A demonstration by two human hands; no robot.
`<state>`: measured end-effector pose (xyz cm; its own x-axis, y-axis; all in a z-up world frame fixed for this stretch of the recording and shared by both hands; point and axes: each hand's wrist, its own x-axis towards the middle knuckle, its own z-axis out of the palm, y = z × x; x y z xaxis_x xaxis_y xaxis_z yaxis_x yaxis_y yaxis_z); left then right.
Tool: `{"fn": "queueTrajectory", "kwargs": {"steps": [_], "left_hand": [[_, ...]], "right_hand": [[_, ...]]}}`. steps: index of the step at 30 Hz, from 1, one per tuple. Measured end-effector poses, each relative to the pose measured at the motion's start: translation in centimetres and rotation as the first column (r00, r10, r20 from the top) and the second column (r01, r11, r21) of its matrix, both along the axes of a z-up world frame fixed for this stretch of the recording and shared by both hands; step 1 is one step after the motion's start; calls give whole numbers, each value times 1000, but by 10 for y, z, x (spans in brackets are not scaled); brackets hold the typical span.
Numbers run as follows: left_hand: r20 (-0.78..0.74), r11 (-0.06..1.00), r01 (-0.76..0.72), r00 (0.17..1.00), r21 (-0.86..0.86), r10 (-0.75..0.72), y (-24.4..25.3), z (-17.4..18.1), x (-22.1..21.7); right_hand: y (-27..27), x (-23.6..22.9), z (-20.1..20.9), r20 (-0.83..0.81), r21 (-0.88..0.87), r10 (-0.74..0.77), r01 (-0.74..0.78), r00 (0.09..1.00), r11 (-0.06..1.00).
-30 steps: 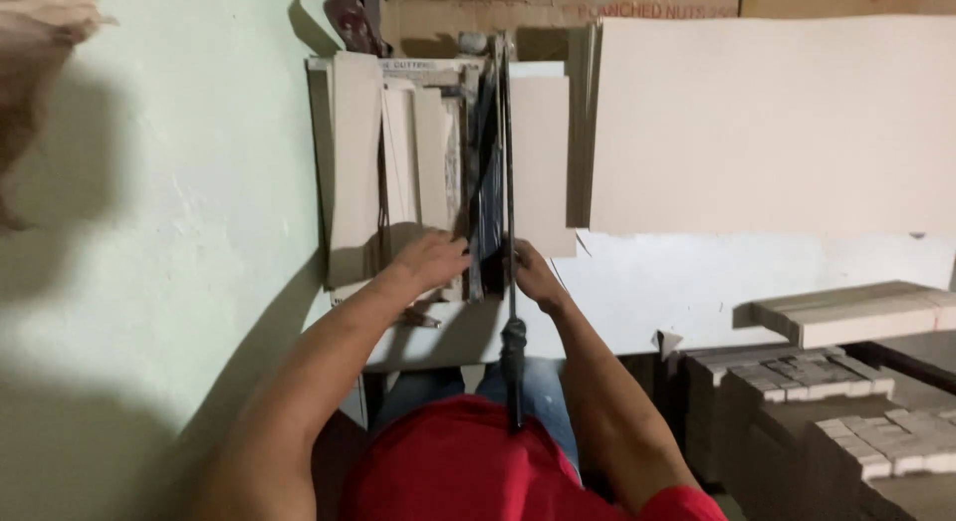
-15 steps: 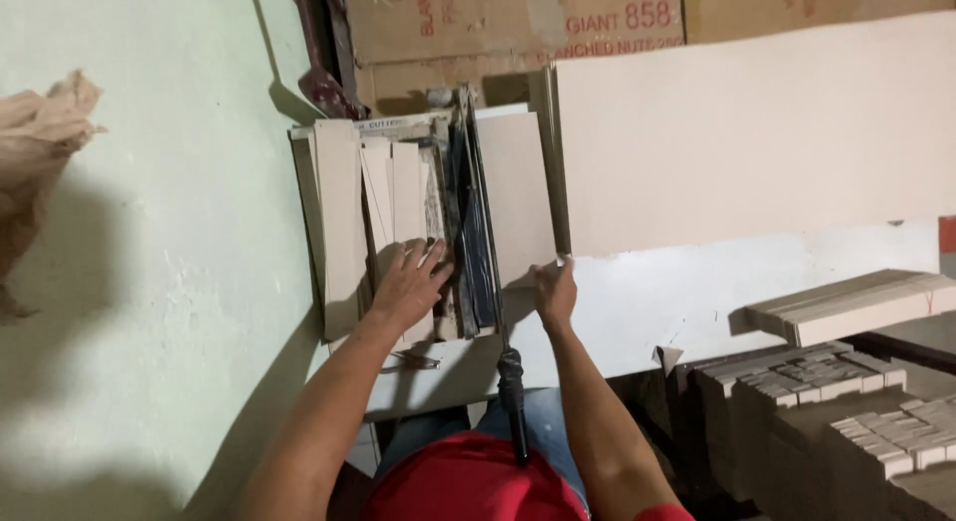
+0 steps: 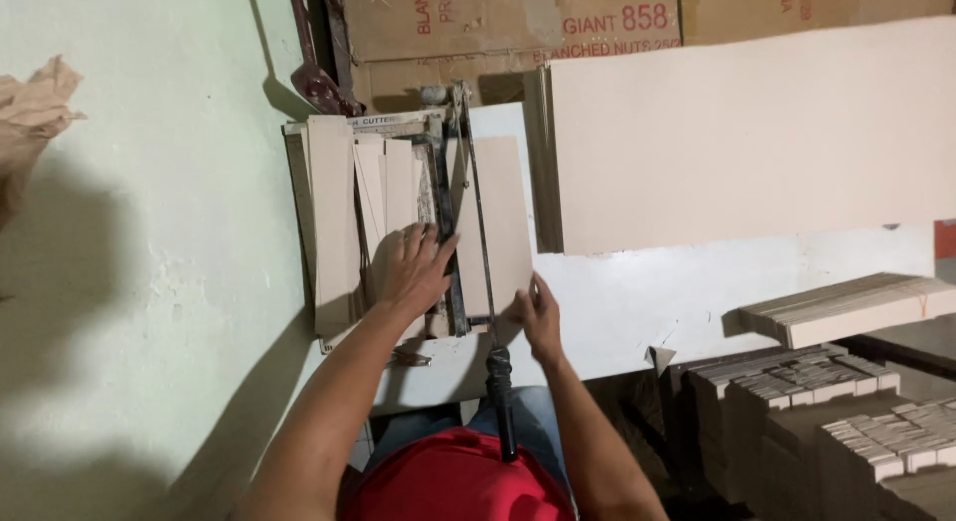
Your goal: The person uses a manual guillotine-style cutter to slice a large sheet of cardboard into smaller rectangular pieces. They repeatedly position the cardboard against the guide, pull down the lever to cut, and then remove the cut pieces, stacking them to the side.
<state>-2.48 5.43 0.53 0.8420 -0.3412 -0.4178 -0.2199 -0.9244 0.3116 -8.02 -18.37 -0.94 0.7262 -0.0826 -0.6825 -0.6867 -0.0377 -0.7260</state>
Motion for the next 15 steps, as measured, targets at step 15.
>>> {"fn": "queueTrajectory", "kwargs": {"steps": [15], "left_hand": [[-284, 927, -84, 938, 366, 197, -60, -20, 34]], "right_hand": [[21, 3, 156, -322, -470, 654, -715, 685, 518]]}}
